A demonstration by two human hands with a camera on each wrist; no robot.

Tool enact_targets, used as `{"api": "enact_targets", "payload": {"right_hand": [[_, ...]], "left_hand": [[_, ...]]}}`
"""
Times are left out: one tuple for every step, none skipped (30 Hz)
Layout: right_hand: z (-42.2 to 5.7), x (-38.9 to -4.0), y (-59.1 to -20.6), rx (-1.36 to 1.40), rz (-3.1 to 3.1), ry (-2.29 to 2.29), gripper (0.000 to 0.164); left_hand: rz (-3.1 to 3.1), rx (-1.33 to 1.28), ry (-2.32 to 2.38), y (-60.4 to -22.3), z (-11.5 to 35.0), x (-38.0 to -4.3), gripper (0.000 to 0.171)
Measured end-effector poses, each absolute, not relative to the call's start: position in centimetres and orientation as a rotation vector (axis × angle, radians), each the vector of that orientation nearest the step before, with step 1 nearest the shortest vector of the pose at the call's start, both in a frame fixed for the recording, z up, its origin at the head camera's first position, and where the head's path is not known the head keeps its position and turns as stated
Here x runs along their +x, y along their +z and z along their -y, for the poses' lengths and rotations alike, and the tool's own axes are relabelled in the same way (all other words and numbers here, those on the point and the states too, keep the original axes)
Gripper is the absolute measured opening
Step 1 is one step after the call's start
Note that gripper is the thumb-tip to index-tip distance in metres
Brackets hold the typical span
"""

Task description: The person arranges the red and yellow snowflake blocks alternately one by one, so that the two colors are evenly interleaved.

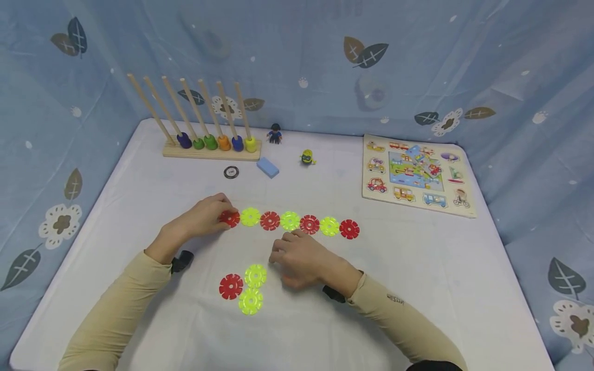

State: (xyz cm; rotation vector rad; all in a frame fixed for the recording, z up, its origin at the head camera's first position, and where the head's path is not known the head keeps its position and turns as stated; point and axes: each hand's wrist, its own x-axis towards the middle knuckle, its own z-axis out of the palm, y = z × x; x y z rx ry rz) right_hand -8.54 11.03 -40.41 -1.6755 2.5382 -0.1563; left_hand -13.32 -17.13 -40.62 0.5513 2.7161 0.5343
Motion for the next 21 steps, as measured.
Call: {"api": "enact_targets", "payload": {"right_hand": [[-10.6, -8.4, -40.4, -1.688, -2.523, -0.139, 0.036], [-10.2, -8.3, -40.5, -1.7, -2.508, -0.12, 0.037], [-9.8, -8.1, -40.6, -1.712, -2.492, -0.104, 0.038], [-9.4, -8.0, -40.6, -1.717, -2.476, -0.089, 0.038], [-9.1, -7.9, -40.6, -1.728, -2.46, -0.081, 0.039], [-8.7, -7.9, -40.6, -1.738, -2.446, -0.069, 0.04], [-8.3, -7.8, -40.7, -1.744, -2.431, -0.059, 0.041], [-8.0, -7.8, -40.7, -1.751, -2.419, -0.046, 0.043], [-7.7, -7.7, -40.7, -1.754, -2.406, -0.037, 0.044], [-7.4, -7.7, -40.6, -1.758, -2.394, -0.025, 0.046], [-7.1, -7.7, -40.7, -1.762, -2.384, -0.006, 0.047], [-6.8, -7.7, -40.7, -1.762, -2.377, 0.012, 0.049], [-6.5, -7.6, -40.6, -1.76, -2.372, 0.027, 0.049], [-6.2, -7.6, -40.6, -1.758, -2.37, 0.048, 0.051], [-6.0, -7.6, -40.6, -1.753, -2.369, 0.069, 0.052], [-5.8, -7.6, -40.6, -1.75, -2.368, 0.09, 0.052], [-5.5, -7.5, -40.6, -1.745, -2.365, 0.11, 0.052], [-5.3, -7.5, -40.6, -1.739, -2.363, 0.126, 0.053], [-5.1, -7.5, -40.6, -1.735, -2.359, 0.143, 0.053], [-5.0, -7.4, -40.6, -1.73, -2.354, 0.157, 0.053], [-4.8, -7.4, -40.6, -1.722, -2.35, 0.168, 0.053]], "left_hand": [[-2.718, 0.553, 0.531, -40.6, 17.1, -13.3, 0.041], [-2.72, 0.555, 0.529, -40.6, 17.1, -13.3, 0.04], [-2.722, 0.559, 0.525, -40.6, 17.2, -13.3, 0.04], [-2.724, 0.56, 0.523, -40.6, 17.2, -13.3, 0.04], [-2.726, 0.561, 0.52, -40.7, 17.2, -13.3, 0.04], [-2.726, 0.56, 0.52, -40.7, 17.2, -13.3, 0.04], [-2.727, 0.559, 0.518, -40.7, 17.2, -13.4, 0.04], [-2.726, 0.558, 0.517, -40.7, 17.2, -13.4, 0.04], [-2.725, 0.556, 0.516, -40.7, 17.2, -13.4, 0.04], [-2.724, 0.553, 0.515, -40.7, 17.2, -13.4, 0.04], [-2.723, 0.551, 0.514, -40.7, 17.1, -13.4, 0.04], [-2.723, 0.549, 0.513, -40.7, 17.1, -13.4, 0.041], [-2.723, 0.547, 0.512, -40.7, 17.1, -13.4, 0.041], [-2.722, 0.548, 0.512, -40.7, 17.1, -13.4, 0.041], [-2.723, 0.548, 0.51, -40.7, 17.1, -13.4, 0.041], [-2.722, 0.549, 0.51, -40.7, 17.1, -13.4, 0.041], [-2.721, 0.55, 0.511, -40.7, 17.2, -13.4, 0.041], [-2.72, 0.55, 0.511, -40.7, 17.1, -13.4, 0.041], [-2.72, 0.552, 0.513, -40.7, 17.1, -13.4, 0.041], [-2.719, 0.552, 0.513, -40.7, 17.1, -13.4, 0.041], [-2.719, 0.551, 0.512, -40.6, 17.1, -13.4, 0.041]]}}
